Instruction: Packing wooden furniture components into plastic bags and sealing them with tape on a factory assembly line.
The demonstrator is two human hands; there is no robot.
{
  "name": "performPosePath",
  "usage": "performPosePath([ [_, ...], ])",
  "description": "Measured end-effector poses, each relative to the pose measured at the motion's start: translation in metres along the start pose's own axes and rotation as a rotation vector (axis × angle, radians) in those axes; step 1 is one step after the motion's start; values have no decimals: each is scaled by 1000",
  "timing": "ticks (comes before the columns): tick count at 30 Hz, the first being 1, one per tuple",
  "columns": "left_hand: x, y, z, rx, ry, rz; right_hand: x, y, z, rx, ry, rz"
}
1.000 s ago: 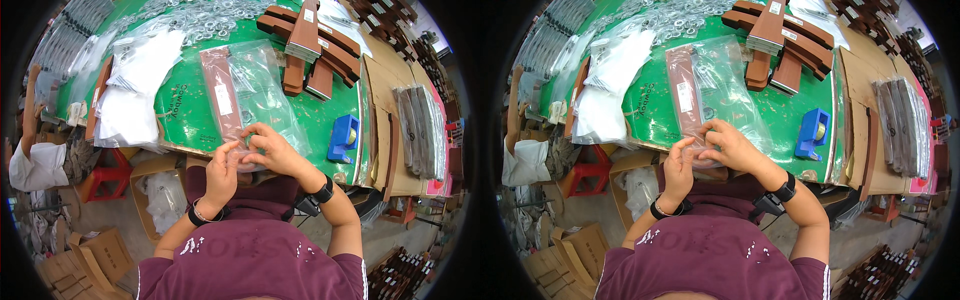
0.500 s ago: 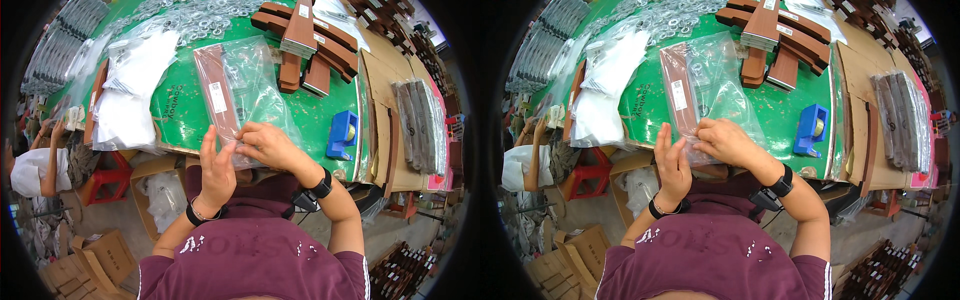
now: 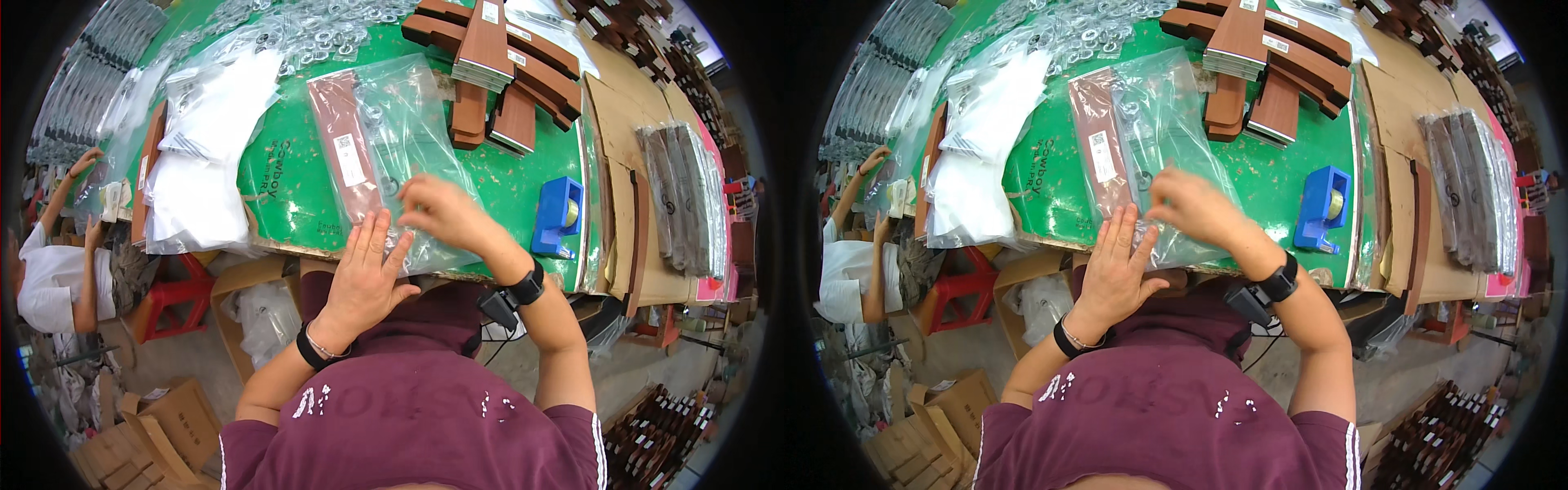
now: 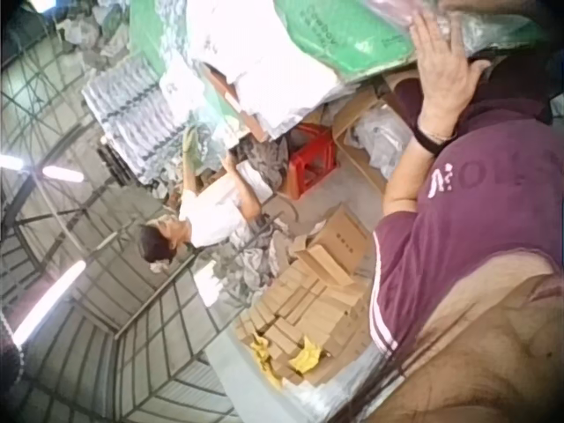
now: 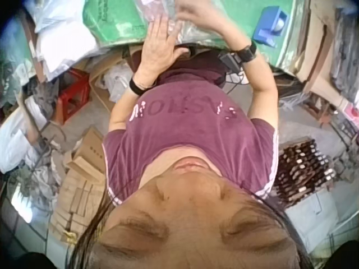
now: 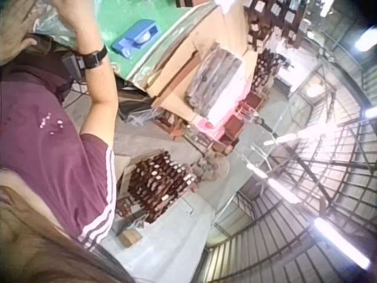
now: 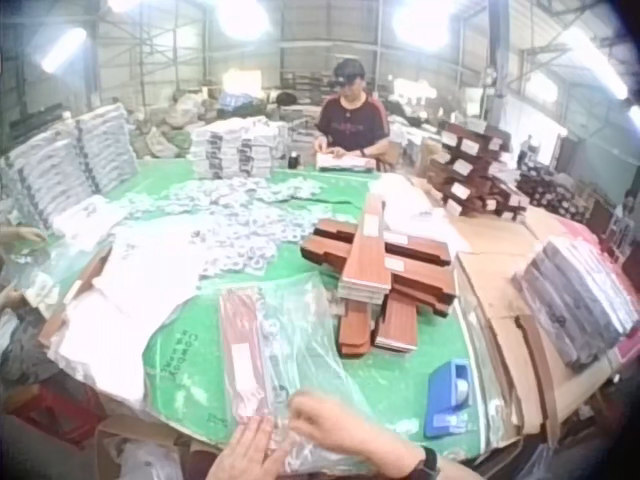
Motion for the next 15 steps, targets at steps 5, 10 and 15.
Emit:
performPosePath([
  [5,-5,-3,0,1,72,-28,-66,-30,3,164,-312,336],
  [10,2,-10,2,-18,109,-22,-78,-91,20,442,-281,151],
  [15,2,-6,2,-21,155,-22,-69,-98,27,430,-115,120],
])
Point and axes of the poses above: each hand's wrist, its own y-axis towards the middle knuckle, its own x-axis out of the palm, z = x × y, the point moved 6 cm from there along y, towards the middle knuckle, and after that the axes turned 15 degrees about z, right-handed, at the moved point
